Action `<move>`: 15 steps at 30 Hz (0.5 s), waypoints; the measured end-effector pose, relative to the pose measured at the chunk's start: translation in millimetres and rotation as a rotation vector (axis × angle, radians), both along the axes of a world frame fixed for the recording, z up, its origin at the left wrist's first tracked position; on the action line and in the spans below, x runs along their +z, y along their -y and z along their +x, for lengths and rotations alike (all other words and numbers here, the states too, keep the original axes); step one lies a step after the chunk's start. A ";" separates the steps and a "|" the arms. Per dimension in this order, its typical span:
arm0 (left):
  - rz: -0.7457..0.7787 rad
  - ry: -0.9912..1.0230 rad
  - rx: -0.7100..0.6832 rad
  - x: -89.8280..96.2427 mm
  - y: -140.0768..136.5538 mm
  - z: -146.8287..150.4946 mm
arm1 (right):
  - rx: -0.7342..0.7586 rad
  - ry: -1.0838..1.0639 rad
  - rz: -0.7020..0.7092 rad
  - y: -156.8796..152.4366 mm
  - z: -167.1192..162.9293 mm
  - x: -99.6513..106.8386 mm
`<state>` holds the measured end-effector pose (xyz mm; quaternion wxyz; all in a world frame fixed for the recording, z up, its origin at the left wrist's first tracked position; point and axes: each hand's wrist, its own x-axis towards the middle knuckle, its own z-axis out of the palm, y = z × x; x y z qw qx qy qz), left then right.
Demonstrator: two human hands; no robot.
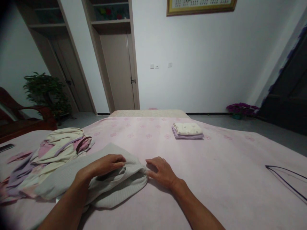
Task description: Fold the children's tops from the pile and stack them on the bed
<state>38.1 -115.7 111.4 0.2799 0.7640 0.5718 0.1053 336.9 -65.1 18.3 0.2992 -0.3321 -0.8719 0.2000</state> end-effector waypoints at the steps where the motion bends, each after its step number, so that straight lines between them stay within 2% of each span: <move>1: -0.013 -0.007 -0.021 0.7 0.8 1.7 | 0.013 0.008 0.020 4.0 -5.4 0.4; 5: -0.091 0.017 -0.047 2.5 3.9 6.5 | 0.000 0.002 0.078 15.9 -23.5 -0.7; 8: -0.142 0.069 -0.065 8.1 9.0 9.2 | -0.102 -0.129 0.058 13.9 -25.1 5.2; 12: -0.109 0.153 -0.059 17.0 17.3 10.9 | -0.413 -0.503 0.044 -15.6 -4.4 12.1; 15: -0.095 0.204 -0.050 19.1 20.9 13.7 | -0.718 -0.758 -0.056 -46.1 22.2 0.5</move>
